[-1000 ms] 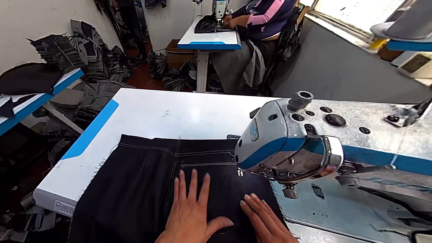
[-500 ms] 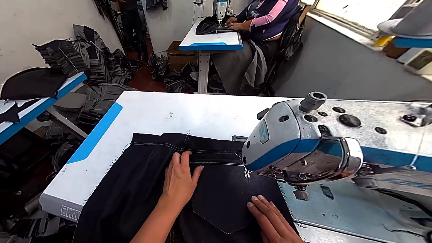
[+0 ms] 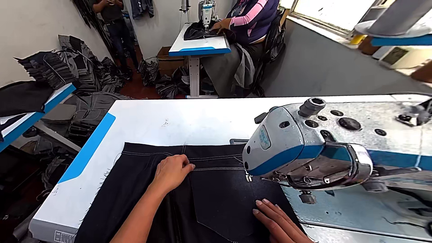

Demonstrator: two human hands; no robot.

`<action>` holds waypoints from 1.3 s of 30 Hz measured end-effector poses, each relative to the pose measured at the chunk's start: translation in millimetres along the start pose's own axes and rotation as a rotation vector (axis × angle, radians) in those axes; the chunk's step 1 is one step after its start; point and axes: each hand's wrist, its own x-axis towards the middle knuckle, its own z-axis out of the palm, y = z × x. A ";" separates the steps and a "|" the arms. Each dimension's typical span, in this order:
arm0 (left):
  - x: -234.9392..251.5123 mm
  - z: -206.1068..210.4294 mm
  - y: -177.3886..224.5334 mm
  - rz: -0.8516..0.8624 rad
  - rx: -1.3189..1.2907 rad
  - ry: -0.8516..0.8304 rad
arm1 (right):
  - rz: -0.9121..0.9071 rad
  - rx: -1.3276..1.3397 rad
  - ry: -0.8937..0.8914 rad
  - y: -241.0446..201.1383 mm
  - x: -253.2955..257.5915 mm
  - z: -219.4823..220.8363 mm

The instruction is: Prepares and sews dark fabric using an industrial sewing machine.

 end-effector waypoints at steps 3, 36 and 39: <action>0.6 1.4 -10.8 0.095 -0.066 0.017 | 0.093 0.126 0.017 -6.5 4.1 -9.0; 0.9 8.5 -13.0 0.165 -0.025 0.033 | 0.696 0.809 -0.096 -21.5 36.5 -27.4; 0.0 7.7 -7.6 0.128 0.015 0.026 | 0.671 0.797 -0.096 -20.1 36.2 -26.3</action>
